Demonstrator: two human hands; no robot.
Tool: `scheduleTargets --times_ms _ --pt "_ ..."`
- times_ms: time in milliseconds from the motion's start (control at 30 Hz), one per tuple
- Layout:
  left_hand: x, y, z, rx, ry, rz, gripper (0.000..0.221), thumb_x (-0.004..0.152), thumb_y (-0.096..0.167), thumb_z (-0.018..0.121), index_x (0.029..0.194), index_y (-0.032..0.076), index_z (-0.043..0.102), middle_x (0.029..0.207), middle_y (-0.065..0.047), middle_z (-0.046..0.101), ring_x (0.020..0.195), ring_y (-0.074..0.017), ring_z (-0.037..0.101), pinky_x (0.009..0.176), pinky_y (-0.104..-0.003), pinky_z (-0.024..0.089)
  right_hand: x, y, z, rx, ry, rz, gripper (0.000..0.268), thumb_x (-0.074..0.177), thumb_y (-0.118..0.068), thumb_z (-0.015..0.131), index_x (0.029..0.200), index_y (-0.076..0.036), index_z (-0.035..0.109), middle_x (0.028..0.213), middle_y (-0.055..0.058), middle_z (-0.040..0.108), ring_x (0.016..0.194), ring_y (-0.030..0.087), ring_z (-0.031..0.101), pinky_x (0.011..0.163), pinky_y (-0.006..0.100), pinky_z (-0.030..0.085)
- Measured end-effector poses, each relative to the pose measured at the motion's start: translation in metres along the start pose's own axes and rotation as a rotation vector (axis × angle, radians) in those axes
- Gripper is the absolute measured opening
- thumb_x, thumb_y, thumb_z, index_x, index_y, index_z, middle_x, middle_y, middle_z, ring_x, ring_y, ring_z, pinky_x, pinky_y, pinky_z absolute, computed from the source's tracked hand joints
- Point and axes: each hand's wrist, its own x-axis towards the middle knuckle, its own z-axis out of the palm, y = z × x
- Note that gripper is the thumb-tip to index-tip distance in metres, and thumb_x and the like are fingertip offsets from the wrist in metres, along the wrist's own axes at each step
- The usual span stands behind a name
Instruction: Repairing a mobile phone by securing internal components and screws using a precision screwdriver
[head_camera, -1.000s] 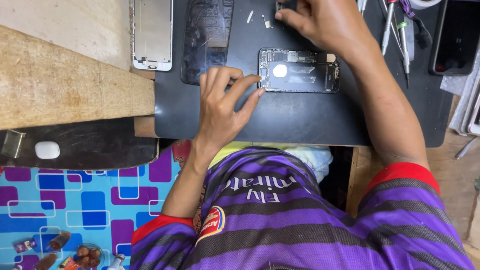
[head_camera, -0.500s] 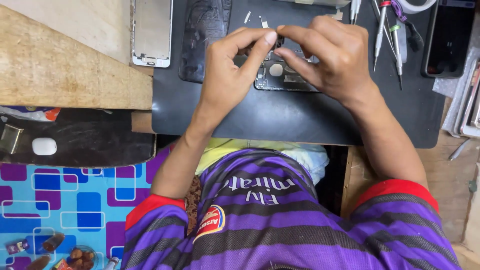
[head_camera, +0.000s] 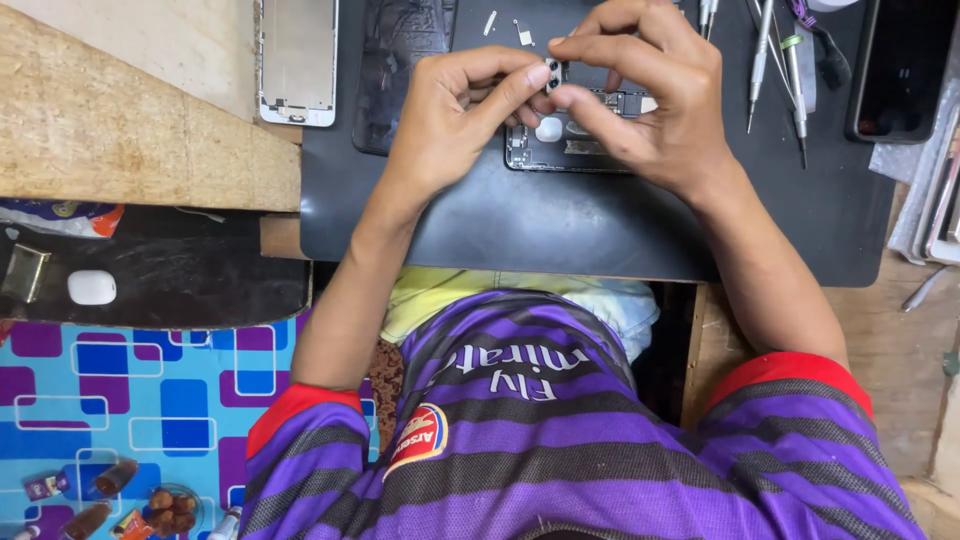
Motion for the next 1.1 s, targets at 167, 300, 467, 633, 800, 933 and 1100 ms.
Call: scheduleTargets --times_ms 167,300,467,633,800,933,1100 --pt "0.0 0.004 0.003 0.052 0.017 0.043 0.016 0.102 0.006 0.064 0.111 -0.006 0.071 0.091 -0.011 0.073 0.081 -0.0139 0.069 0.076 -0.023 0.06 -0.009 0.001 0.002 0.212 0.047 0.192 0.015 0.106 0.02 0.071 0.12 0.017 0.07 0.115 0.023 0.069 0.091 0.022 0.058 0.082 0.031 0.048" --pt "0.002 0.01 0.001 0.251 0.022 0.14 0.015 0.101 0.004 0.066 0.11 -0.006 0.073 0.09 -0.011 0.075 0.08 -0.0138 0.071 0.071 -0.022 0.058 -0.015 0.012 0.0 0.375 0.027 0.331 0.011 0.11 0.016 0.072 0.12 0.014 0.069 0.108 0.017 0.069 0.086 0.015 0.055 0.079 0.024 0.045" --pt "0.006 0.022 -0.004 0.434 -0.02 0.256 0.011 0.099 0.0 0.071 0.106 -0.007 0.075 0.091 -0.009 0.073 0.074 -0.0127 0.06 0.068 -0.025 0.049 -0.012 0.017 -0.003 0.359 -0.037 0.329 0.008 0.107 0.016 0.075 0.114 0.015 0.07 0.103 0.016 0.069 0.084 0.015 0.057 0.078 0.024 0.048" --pt "0.005 0.028 -0.011 0.516 -0.067 0.286 0.009 0.097 0.0 0.076 0.103 -0.005 0.078 0.09 -0.008 0.073 0.073 -0.0138 0.058 0.067 -0.026 0.047 -0.012 0.019 0.0 0.31 -0.058 0.202 0.009 0.105 0.021 0.074 0.111 0.018 0.068 0.103 0.021 0.069 0.085 0.022 0.06 0.082 0.03 0.052" --pt "0.007 0.022 -0.019 0.593 -0.087 0.287 0.017 0.103 0.01 0.071 0.108 -0.005 0.077 0.097 -0.01 0.075 0.07 -0.0136 0.058 0.061 -0.026 0.044 -0.013 0.024 0.007 -0.126 0.032 -0.138 0.016 0.093 0.017 0.087 0.099 0.011 0.075 0.097 0.018 0.073 0.083 0.028 0.059 0.08 0.038 0.048" --pt "0.009 0.022 -0.021 0.581 -0.152 0.262 0.015 0.099 0.006 0.074 0.109 -0.006 0.075 0.098 -0.01 0.07 0.076 -0.0155 0.06 0.065 -0.026 0.048 -0.01 0.025 0.011 -0.159 0.06 -0.272 0.013 0.091 0.015 0.086 0.096 0.011 0.075 0.096 0.018 0.073 0.088 0.031 0.063 0.08 0.041 0.052" --pt "0.011 0.02 -0.022 0.568 -0.188 0.278 0.014 0.098 0.004 0.077 0.108 -0.006 0.074 0.101 -0.01 0.067 0.08 -0.0159 0.062 0.067 -0.026 0.05 -0.01 0.024 0.01 -0.277 0.047 -0.325 0.018 0.089 0.013 0.091 0.098 0.007 0.076 0.099 0.015 0.074 0.087 0.029 0.066 0.076 0.038 0.053"
